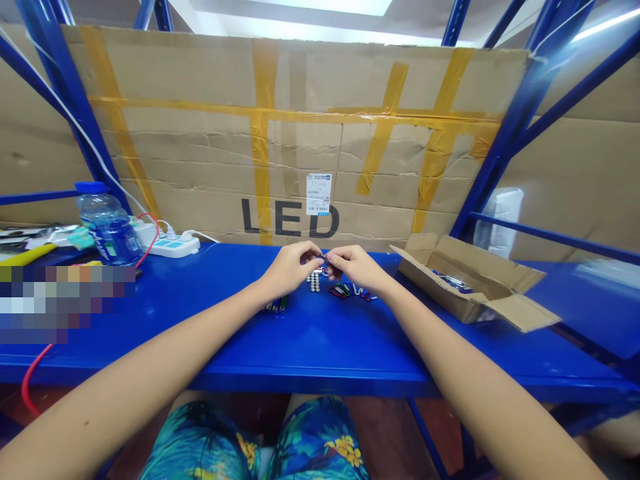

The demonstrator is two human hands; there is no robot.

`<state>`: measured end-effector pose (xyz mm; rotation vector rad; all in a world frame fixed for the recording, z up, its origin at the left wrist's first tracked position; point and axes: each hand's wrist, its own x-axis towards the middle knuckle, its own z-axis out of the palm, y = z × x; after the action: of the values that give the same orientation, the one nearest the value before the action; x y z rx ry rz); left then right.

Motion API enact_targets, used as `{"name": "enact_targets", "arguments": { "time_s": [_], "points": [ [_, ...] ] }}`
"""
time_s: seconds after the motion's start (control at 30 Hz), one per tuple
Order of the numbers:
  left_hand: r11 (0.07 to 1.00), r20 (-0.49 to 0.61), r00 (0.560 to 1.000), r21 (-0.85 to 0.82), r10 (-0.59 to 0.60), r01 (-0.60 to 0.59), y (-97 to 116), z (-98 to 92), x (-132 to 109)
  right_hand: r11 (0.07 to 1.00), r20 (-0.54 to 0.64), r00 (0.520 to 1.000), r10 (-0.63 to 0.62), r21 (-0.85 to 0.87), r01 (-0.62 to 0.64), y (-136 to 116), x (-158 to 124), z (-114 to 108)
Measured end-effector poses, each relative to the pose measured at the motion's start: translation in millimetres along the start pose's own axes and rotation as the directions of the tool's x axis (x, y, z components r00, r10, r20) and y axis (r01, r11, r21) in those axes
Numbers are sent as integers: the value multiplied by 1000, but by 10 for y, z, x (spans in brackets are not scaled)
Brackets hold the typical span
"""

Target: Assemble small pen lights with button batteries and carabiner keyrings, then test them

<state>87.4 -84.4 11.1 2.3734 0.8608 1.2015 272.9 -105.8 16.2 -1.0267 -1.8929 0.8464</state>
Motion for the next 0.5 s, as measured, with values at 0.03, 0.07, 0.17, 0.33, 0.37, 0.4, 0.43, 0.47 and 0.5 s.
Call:
{"name": "enact_targets", "arguments": {
  "time_s": [0.03, 0.07, 0.17, 0.33, 0.37, 0.4, 0.43, 0.47, 0.5],
  "points": [
    [999, 14, 1000, 47, 10, -10, -6, -1, -5, 999, 4, 1000, 31, 8, -31, 5, 0, -2],
    [995, 36, 999, 100, 24, -28, -9, 1, -13, 998, 0, 998, 61, 3, -61, 11, 0, -11],
    [952, 174, 977, 259, 121, -164, 5, 31, -49, 988, -49, 988, 144, -46, -146, 32, 5, -74],
    [825, 507, 823, 329, 257, -460, 70, 142, -130, 971, -123, 967, 223, -53, -231, 67, 22, -184],
    [813, 533, 805, 328, 261, -481, 82, 165, -143, 971, -129, 965, 227, -46, -234, 70, 23, -192],
    [806, 550, 793, 328, 263, -494, 91, 184, -155, 971, -130, 965, 227, -41, -234, 72, 24, -195],
    [802, 560, 786, 327, 263, -501, 98, 198, -163, 973, -127, 967, 223, -37, -229, 73, 23, -195],
    [802, 566, 781, 322, 264, -504, 102, 206, -169, 975, -121, 969, 216, -35, -222, 74, 23, -192],
    [806, 570, 776, 309, 268, -505, 106, 209, -173, 976, -113, 972, 208, -34, -213, 76, 22, -188]
  ]
}}
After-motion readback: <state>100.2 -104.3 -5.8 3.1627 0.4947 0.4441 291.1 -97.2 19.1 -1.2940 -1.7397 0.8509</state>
